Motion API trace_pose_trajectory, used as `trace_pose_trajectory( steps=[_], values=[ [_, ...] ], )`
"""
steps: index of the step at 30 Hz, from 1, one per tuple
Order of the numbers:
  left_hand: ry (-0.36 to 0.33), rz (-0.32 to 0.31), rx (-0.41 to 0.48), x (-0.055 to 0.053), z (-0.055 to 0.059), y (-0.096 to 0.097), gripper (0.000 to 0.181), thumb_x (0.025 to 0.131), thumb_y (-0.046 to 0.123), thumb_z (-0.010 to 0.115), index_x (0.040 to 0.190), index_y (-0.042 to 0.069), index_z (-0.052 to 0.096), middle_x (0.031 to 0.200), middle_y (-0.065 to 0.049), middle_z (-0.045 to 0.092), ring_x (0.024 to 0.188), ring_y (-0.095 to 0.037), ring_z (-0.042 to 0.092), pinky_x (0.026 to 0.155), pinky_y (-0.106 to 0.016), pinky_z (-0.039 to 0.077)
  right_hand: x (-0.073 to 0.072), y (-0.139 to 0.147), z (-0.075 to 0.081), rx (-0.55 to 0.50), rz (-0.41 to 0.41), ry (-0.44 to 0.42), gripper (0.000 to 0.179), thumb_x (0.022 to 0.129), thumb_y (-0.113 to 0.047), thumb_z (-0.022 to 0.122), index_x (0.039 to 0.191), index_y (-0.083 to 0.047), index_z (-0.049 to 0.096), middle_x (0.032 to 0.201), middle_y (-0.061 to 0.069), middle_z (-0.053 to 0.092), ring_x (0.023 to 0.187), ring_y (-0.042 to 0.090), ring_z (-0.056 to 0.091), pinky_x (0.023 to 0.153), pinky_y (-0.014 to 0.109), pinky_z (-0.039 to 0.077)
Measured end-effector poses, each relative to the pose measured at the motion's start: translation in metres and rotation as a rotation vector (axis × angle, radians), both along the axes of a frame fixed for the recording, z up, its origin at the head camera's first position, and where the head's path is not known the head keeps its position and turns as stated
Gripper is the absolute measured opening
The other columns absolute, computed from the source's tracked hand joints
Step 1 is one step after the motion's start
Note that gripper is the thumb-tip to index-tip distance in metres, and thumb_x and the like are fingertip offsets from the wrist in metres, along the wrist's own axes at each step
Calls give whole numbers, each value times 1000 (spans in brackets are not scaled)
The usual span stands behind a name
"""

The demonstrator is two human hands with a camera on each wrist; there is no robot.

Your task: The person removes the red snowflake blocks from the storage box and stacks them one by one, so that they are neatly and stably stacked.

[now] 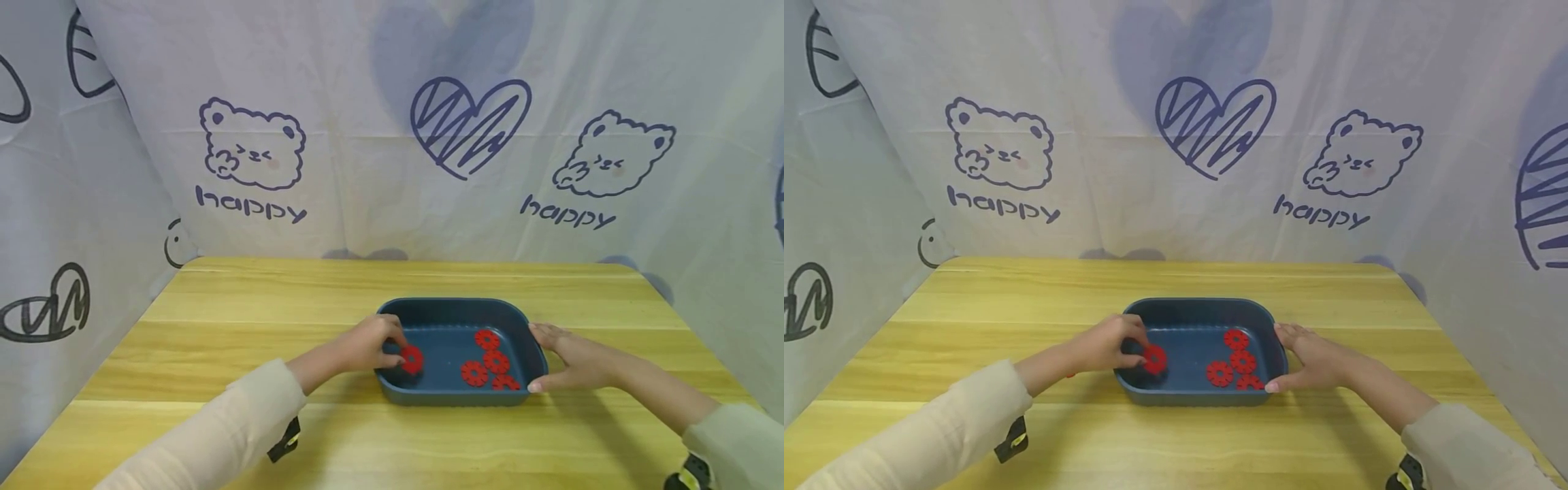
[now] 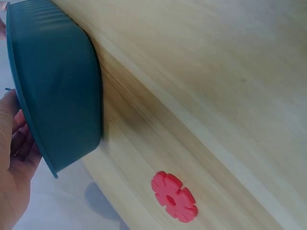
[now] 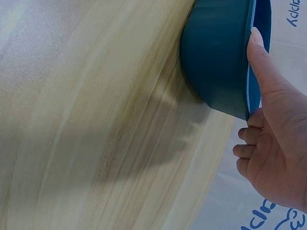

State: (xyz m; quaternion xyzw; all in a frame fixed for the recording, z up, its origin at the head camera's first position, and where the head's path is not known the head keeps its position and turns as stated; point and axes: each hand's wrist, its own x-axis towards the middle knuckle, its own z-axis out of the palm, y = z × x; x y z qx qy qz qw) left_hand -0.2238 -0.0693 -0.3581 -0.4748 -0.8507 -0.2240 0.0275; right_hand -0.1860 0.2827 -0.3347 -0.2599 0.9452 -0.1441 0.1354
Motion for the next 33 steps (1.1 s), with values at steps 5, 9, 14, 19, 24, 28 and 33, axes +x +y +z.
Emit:
trace_pose_trajectory(
  steps=[5, 9, 14, 19, 24, 28, 33],
  values=[
    [0, 19, 83, 2, 0, -10, 15, 78, 9, 71, 89, -1, 72, 88, -9, 64, 82, -19, 62, 71, -22, 54, 0, 1, 0, 0, -1, 6, 106, 74, -57, 68, 137, 17, 27, 143, 37, 25, 131, 56, 22, 103, 65, 24],
    [-12, 79, 155, 5, -1, -18, 15, 78, 10, 72, 89, 0, 72, 89, -8, 64, 81, -17, 61, 69, -21, 53, 0, 1, 0, 1, -1, 11, 105, 74, -57, 68, 137, 17, 27, 143, 37, 25, 131, 55, 22, 103, 65, 24],
    [-11, 183, 287, 9, -3, -29, 16, 76, 11, 75, 88, 1, 72, 88, -7, 64, 79, -20, 60, 68, -25, 54, -1, 0, 0, 5, 2, 16, 106, 74, -57, 68, 137, 17, 27, 143, 37, 26, 130, 55, 23, 102, 65, 26],
    [40, 276, 382, 16, -7, -44, 18, 72, 9, 78, 86, 1, 72, 86, -7, 65, 76, -21, 61, 70, -29, 55, -1, 0, -1, 4, 4, 14, 106, 74, -58, 68, 137, 17, 27, 143, 37, 25, 131, 55, 23, 102, 65, 25],
    [99, 344, 441, 23, -15, -62, 17, 70, 5, 79, 85, 0, 72, 84, -7, 66, 74, -17, 61, 69, -31, 56, -2, -1, 0, 9, 5, 11, 107, 73, -58, 67, 138, 17, 26, 143, 37, 24, 131, 55, 22, 102, 65, 25],
    [119, 387, 477, 28, -21, -76, 18, 68, 1, 79, 85, 0, 72, 83, -8, 66, 73, -21, 63, 68, -31, 56, -1, -1, -2, 2, 6, 8, 106, 74, -57, 67, 138, 17, 26, 143, 37, 24, 131, 55, 22, 102, 65, 25],
    [54, 478, 500, 38, -30, -89, 16, 70, -1, 76, 85, -1, 71, 85, -8, 66, 77, -26, 64, 70, -37, 56, -1, 0, -2, -5, 5, 13, 105, 74, -55, 68, 138, 17, 26, 143, 37, 24, 130, 56, 22, 102, 65, 25]
  ],
)
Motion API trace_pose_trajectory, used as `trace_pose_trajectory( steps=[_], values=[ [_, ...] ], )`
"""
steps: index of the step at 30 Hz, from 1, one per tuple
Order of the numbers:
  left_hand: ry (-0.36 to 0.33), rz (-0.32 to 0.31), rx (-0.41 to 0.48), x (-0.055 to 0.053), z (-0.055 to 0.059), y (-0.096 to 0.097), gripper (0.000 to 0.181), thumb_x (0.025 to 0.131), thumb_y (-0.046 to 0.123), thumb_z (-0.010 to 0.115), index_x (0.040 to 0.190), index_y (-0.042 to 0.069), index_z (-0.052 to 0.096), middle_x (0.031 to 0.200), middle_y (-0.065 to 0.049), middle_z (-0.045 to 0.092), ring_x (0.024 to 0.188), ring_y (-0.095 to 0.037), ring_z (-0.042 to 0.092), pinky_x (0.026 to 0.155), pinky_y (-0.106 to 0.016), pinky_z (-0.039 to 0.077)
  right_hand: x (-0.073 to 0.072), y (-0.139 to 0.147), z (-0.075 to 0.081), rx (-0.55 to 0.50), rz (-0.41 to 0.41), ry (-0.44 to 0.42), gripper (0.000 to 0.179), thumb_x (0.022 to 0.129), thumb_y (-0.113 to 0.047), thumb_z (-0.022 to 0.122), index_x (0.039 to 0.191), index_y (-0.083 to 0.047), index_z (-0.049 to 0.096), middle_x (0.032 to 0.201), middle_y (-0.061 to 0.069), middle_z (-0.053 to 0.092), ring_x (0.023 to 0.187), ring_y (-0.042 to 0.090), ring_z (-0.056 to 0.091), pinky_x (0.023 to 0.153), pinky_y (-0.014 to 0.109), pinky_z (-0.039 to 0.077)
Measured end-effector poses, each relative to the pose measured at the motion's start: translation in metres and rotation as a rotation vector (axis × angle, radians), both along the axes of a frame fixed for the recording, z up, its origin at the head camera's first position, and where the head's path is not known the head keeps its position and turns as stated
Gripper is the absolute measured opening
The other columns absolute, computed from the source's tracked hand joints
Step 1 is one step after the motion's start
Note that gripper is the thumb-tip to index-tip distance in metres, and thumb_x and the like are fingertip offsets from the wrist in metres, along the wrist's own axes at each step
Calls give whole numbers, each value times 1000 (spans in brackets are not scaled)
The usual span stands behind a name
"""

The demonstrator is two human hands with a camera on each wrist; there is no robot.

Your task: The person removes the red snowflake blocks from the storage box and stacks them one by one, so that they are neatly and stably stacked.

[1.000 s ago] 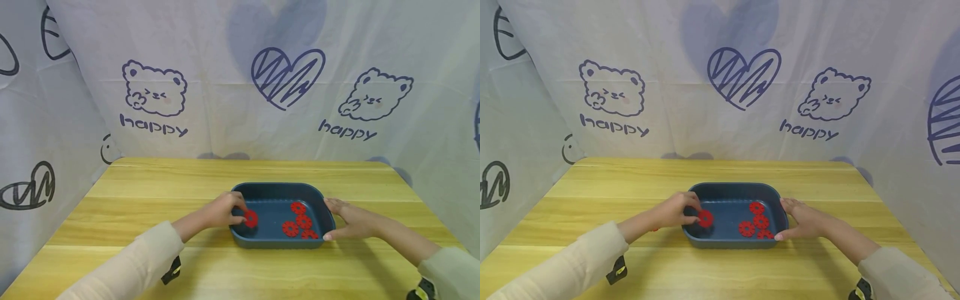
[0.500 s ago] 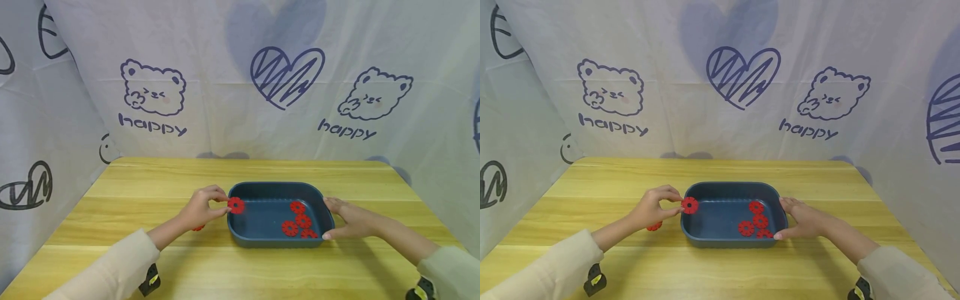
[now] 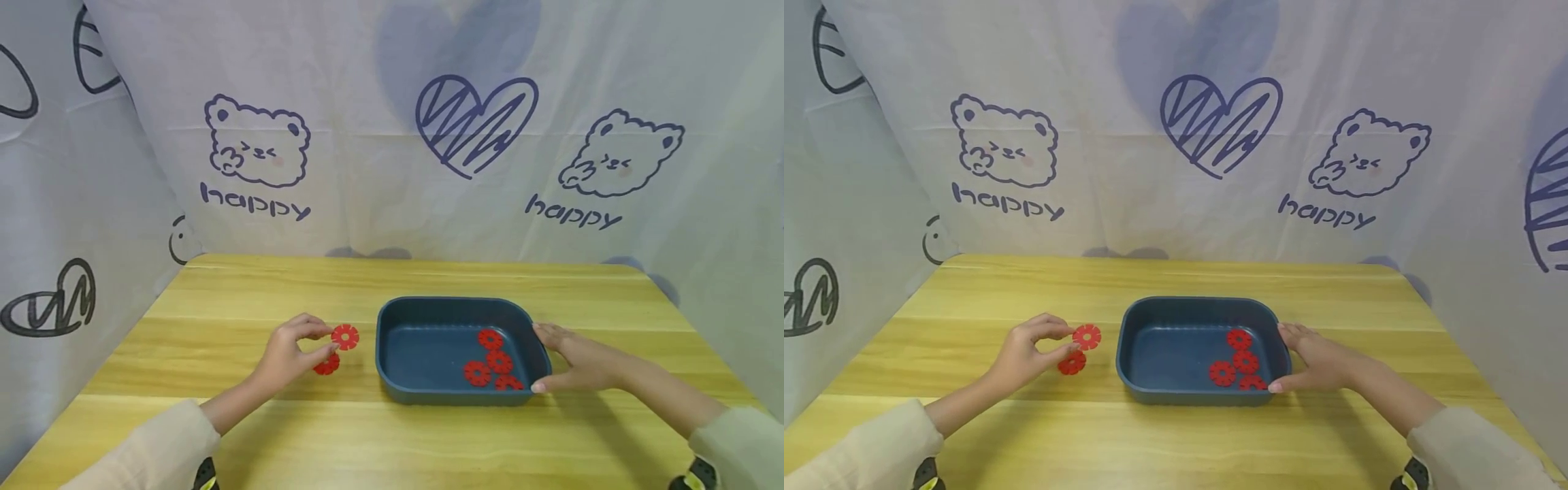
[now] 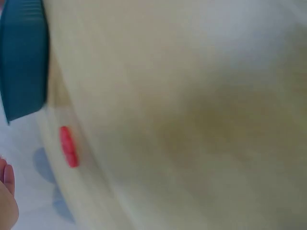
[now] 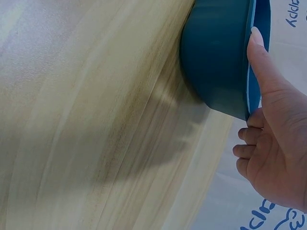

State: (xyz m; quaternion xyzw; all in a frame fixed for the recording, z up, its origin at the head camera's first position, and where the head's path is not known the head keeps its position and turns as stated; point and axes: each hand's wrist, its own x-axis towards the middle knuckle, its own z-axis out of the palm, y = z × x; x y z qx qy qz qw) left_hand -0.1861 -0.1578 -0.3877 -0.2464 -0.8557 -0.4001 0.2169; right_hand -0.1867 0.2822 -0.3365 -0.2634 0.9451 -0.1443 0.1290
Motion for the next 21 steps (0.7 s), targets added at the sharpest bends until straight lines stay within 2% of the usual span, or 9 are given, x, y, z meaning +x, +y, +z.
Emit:
trace_pose_trajectory(
  steps=[6, 9, 14, 17, 21],
  values=[
    [-127, 117, 55, 11, -18, -8, 14, 72, 0, 76, 84, -3, 71, 85, -10, 66, 78, -25, 64, 70, -34, 57, 1, 1, 0, -3, -3, 0, 104, 74, -54, 69, 137, 17, 26, 142, 38, 25, 130, 56, 22, 101, 66, 25],
    [-167, 165, 92, 13, -28, -11, 12, 73, -1, 75, 84, -4, 70, 85, -11, 66, 77, -25, 64, 69, -31, 57, 0, 1, 1, -6, -2, -1, 104, 74, -53, 70, 137, 18, 26, 142, 38, 25, 130, 57, 22, 102, 66, 24],
    [-146, 228, 84, 14, -38, -15, 12, 70, -4, 76, 81, -3, 71, 82, -10, 67, 72, -20, 62, 65, -25, 56, 0, 1, 1, -1, 1, 2, 104, 75, -53, 69, 137, 18, 26, 142, 38, 26, 130, 56, 22, 102, 66, 25],
    [-137, 234, 64, 15, -42, -16, 13, 69, -4, 76, 80, -3, 70, 80, -9, 67, 69, -15, 61, 62, -22, 54, 0, 1, 1, 4, 0, -1, 104, 75, -54, 69, 137, 18, 26, 142, 38, 25, 130, 56, 22, 102, 65, 25],
    [-162, 230, 65, 16, -45, -17, 12, 70, -3, 76, 81, -2, 70, 79, -7, 66, 68, -11, 60, 61, -20, 53, 0, 0, 1, 4, -6, -8, 104, 74, -54, 69, 138, 17, 26, 142, 38, 25, 130, 56, 22, 102, 66, 25]
  ],
)
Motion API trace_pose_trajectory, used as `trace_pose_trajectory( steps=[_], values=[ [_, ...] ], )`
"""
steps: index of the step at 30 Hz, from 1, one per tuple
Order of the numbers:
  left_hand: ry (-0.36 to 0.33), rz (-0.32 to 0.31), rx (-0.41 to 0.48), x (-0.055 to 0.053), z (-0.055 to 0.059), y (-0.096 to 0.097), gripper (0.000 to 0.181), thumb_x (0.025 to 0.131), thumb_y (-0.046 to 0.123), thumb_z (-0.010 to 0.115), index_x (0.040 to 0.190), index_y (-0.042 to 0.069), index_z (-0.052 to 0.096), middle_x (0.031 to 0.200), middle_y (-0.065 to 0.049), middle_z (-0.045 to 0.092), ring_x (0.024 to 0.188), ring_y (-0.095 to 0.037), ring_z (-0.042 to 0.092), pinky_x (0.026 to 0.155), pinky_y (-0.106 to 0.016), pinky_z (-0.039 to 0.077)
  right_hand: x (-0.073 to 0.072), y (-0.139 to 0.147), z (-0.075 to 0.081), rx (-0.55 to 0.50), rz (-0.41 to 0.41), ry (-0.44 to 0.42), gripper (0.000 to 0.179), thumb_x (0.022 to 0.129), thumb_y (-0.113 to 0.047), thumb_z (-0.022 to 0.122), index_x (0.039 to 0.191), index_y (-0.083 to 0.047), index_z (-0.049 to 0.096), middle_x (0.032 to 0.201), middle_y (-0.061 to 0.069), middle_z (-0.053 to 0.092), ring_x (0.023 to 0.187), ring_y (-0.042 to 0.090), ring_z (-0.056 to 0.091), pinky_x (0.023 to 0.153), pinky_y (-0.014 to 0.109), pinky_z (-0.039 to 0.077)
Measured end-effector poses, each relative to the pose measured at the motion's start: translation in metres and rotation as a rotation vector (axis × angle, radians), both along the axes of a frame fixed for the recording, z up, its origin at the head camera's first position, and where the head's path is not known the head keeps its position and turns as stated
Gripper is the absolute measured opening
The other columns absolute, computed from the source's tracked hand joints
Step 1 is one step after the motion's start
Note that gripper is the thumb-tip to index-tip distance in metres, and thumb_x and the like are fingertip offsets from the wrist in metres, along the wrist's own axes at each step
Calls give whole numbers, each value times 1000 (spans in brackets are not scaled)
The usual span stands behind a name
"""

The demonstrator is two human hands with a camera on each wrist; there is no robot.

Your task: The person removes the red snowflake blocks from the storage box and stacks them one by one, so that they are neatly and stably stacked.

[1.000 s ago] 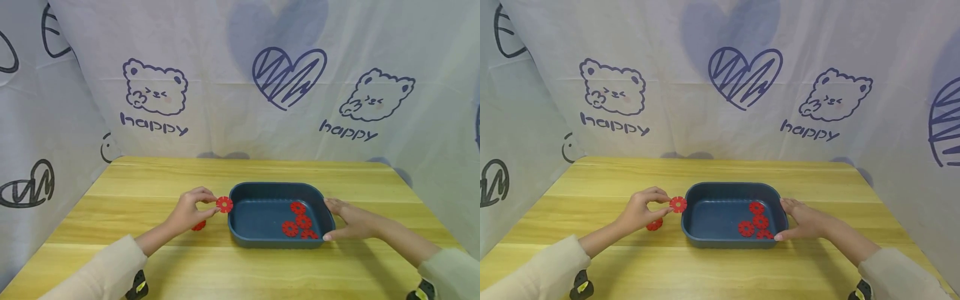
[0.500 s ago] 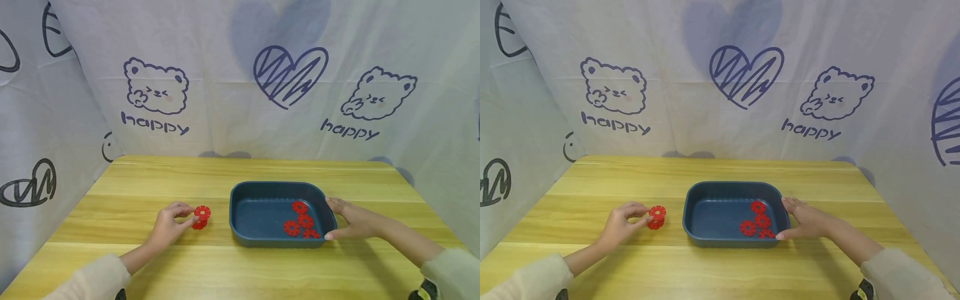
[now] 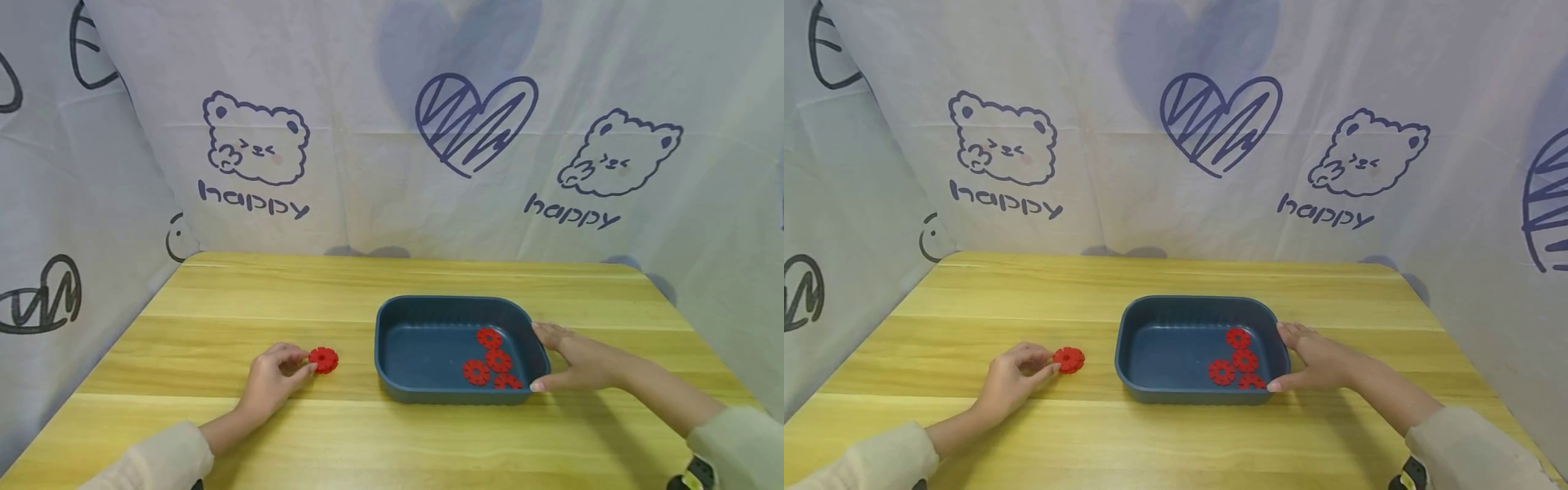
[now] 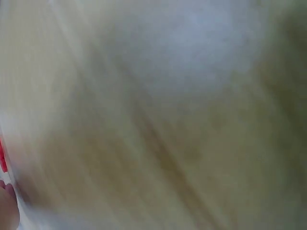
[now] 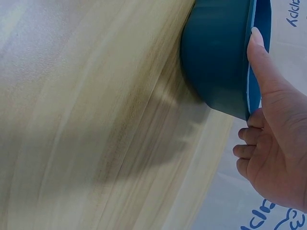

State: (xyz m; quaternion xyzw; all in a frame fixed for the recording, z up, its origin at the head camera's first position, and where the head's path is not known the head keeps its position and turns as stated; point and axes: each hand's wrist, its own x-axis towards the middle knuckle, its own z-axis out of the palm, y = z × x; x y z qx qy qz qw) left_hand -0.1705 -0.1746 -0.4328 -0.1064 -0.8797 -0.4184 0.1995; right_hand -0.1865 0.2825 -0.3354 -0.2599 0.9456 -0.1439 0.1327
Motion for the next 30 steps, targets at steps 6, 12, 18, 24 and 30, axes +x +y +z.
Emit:
trace_pose_trajectory(
  steps=[6, 12, 18, 24, 30],
  values=[
    [11, 6, -9, 0, -4, 0, 12, 69, -3, 77, 80, -1, 70, 78, -6, 66, 69, -15, 63, 62, -20, 54, 1, 0, 0, -8, -1, 8, 103, 74, -53, 70, 137, 17, 27, 142, 37, 26, 130, 56, 23, 101, 66, 26],
    [3, 9, -27, -1, -5, 1, 13, 69, -2, 77, 80, -2, 71, 78, -7, 66, 71, -18, 64, 63, -20, 55, 1, 0, 0, -10, 2, 14, 103, 74, -53, 70, 137, 18, 27, 142, 38, 26, 130, 56, 24, 101, 66, 26],
    [8, 7, -49, -2, -5, 1, 13, 69, -2, 77, 80, -1, 71, 79, -7, 66, 72, -19, 64, 63, -21, 55, 1, 0, 0, -14, -6, 2, 103, 75, -52, 70, 137, 18, 26, 142, 38, 25, 130, 56, 23, 101, 66, 26],
    [12, 15, -64, -2, -5, 3, 11, 69, -1, 78, 77, -1, 70, 77, -7, 66, 70, -18, 64, 61, -20, 54, 1, 1, 0, -17, -7, -10, 104, 75, -53, 69, 138, 17, 24, 143, 38, 24, 130, 56, 22, 101, 66, 25],
    [3, 18, -71, -2, -4, 5, 12, 68, 0, 79, 76, -1, 70, 77, -7, 65, 69, -17, 63, 60, -19, 53, 1, 1, -1, -16, -10, -9, 104, 75, -54, 69, 138, 17, 25, 143, 37, 24, 130, 56, 21, 101, 66, 25]
  ],
)
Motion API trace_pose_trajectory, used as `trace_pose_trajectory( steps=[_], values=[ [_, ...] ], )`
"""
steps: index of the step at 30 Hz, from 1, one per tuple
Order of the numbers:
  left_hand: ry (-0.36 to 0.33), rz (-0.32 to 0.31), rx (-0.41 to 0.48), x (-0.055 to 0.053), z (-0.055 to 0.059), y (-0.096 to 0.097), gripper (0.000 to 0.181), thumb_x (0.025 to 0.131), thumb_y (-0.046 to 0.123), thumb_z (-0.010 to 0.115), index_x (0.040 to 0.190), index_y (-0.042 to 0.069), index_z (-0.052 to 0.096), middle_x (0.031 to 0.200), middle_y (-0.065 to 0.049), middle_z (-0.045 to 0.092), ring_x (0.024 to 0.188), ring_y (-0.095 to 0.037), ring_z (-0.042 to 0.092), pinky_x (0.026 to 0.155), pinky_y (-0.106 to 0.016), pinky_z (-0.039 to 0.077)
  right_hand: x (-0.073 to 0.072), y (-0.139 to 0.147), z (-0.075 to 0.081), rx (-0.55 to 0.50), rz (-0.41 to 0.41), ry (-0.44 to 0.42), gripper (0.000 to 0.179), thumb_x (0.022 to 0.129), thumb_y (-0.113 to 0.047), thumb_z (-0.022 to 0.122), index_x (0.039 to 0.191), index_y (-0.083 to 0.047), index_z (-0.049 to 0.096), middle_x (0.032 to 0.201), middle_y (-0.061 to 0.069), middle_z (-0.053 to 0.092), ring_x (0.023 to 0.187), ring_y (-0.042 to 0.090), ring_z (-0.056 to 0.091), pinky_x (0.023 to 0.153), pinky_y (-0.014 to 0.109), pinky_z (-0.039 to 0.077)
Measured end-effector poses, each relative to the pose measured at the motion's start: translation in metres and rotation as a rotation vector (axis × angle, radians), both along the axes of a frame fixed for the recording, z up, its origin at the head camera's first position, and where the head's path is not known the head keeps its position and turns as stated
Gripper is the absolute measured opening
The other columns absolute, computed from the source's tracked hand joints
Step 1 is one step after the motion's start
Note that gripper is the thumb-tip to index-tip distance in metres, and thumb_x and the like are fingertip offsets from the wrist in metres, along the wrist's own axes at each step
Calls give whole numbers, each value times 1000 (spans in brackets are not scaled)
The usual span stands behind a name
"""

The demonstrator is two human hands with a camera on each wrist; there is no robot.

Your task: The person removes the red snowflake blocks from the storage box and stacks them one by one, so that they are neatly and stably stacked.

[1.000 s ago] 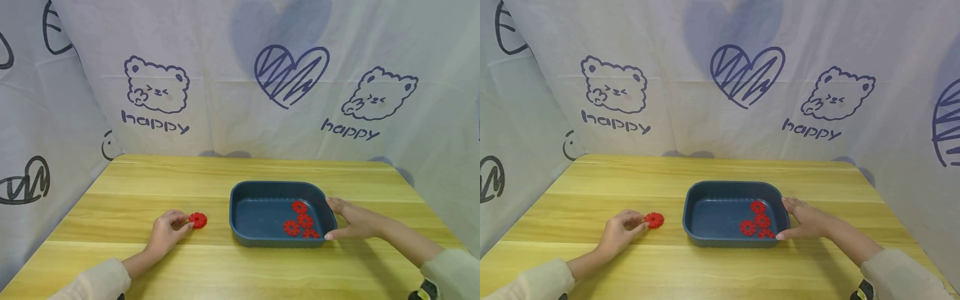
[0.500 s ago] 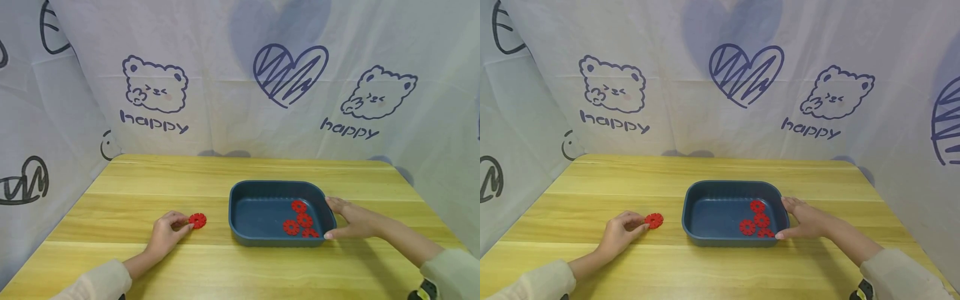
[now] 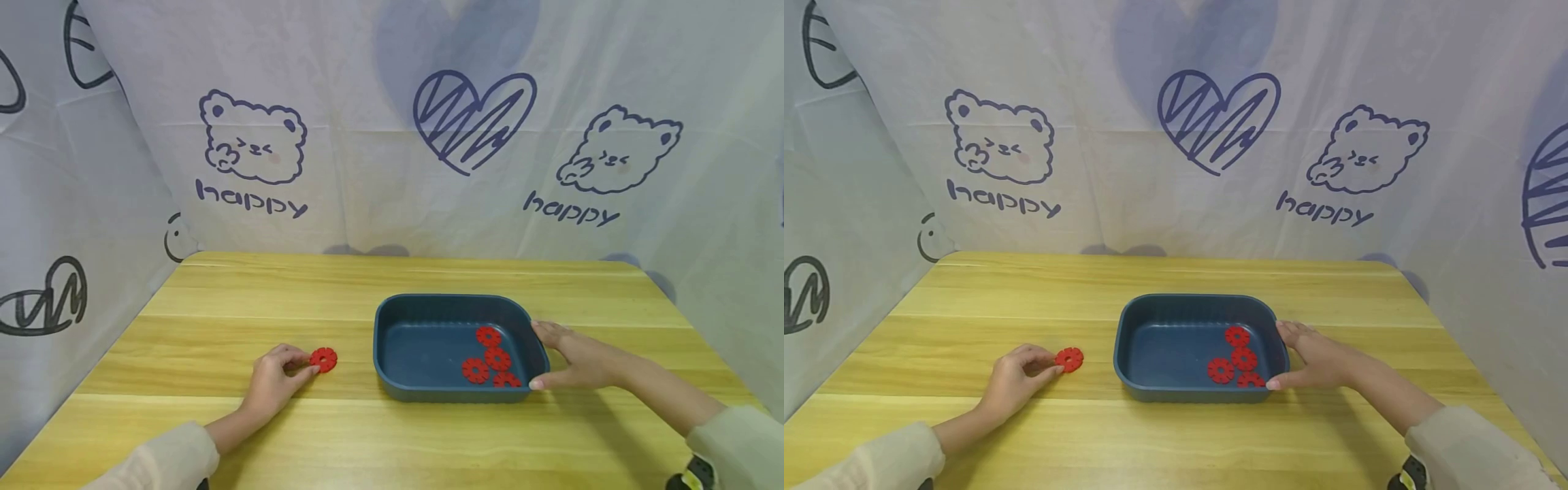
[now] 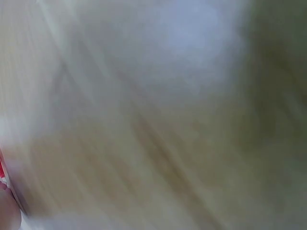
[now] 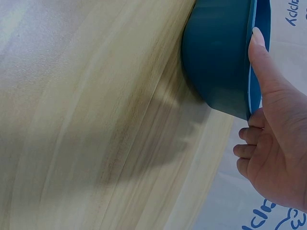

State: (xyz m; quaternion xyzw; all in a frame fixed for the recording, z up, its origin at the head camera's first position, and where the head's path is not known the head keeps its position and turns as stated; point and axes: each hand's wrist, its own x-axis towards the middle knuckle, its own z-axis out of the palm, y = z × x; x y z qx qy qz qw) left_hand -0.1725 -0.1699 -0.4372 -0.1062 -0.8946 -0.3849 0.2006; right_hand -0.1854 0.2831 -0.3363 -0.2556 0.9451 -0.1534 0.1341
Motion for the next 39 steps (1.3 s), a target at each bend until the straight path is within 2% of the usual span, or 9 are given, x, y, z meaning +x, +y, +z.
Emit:
trace_pose_trajectory(
  steps=[5, 18, 21, 24, 27, 31, 39],
  values=[
    [14, 3, -7, -1, -1, 1, 12, 67, 0, 79, 74, -1, 70, 76, -7, 65, 68, -17, 63, 60, -19, 54, 0, 0, 0, 7, 5, 15, 104, 75, -54, 69, 138, 17, 26, 142, 37, 26, 130, 56, 23, 101, 66, 26],
    [-15, 1, -14, 1, -2, 0, 14, 68, 1, 79, 78, -1, 70, 79, -8, 66, 71, -19, 64, 62, -21, 54, 0, -1, -1, 1, 3, 1, 104, 75, -54, 69, 138, 17, 26, 143, 37, 25, 130, 56, 22, 101, 67, 24],
    [11, -2, -11, 2, -2, -1, 15, 68, 1, 79, 80, -2, 69, 79, -9, 66, 71, -19, 64, 63, -22, 55, 0, -1, -1, -1, 2, 1, 104, 75, -54, 69, 138, 17, 26, 143, 37, 25, 130, 56, 21, 101, 67, 24],
    [66, -2, -5, 2, 0, -3, 17, 68, 0, 79, 82, -3, 69, 80, -9, 67, 71, -20, 64, 63, -24, 55, 0, -1, -1, 1, 3, 6, 104, 75, -54, 69, 138, 17, 26, 143, 37, 25, 130, 56, 22, 101, 67, 24],
    [109, 0, 18, 1, 4, -4, 16, 70, -2, 77, 83, -4, 68, 81, -11, 67, 72, -22, 63, 65, -29, 56, 0, -1, -1, 2, 5, 8, 104, 75, -54, 69, 138, 17, 26, 143, 37, 25, 130, 56, 22, 101, 67, 25],
    [118, -11, 51, -3, 16, -2, 16, 72, -1, 75, 86, -5, 68, 84, -14, 68, 75, -25, 64, 67, -34, 56, 0, -1, -1, 6, 10, 10, 104, 75, -55, 68, 137, 17, 26, 143, 37, 25, 130, 56, 22, 102, 66, 25],
    [159, -106, 31, -17, 43, 17, 18, 74, 6, 76, 91, 0, 69, 88, -12, 67, 79, -23, 63, 69, -37, 56, 0, -1, 0, 33, 13, 27, 105, 74, -57, 68, 137, 18, 28, 142, 37, 26, 130, 56, 22, 102, 66, 24]
  ],
)
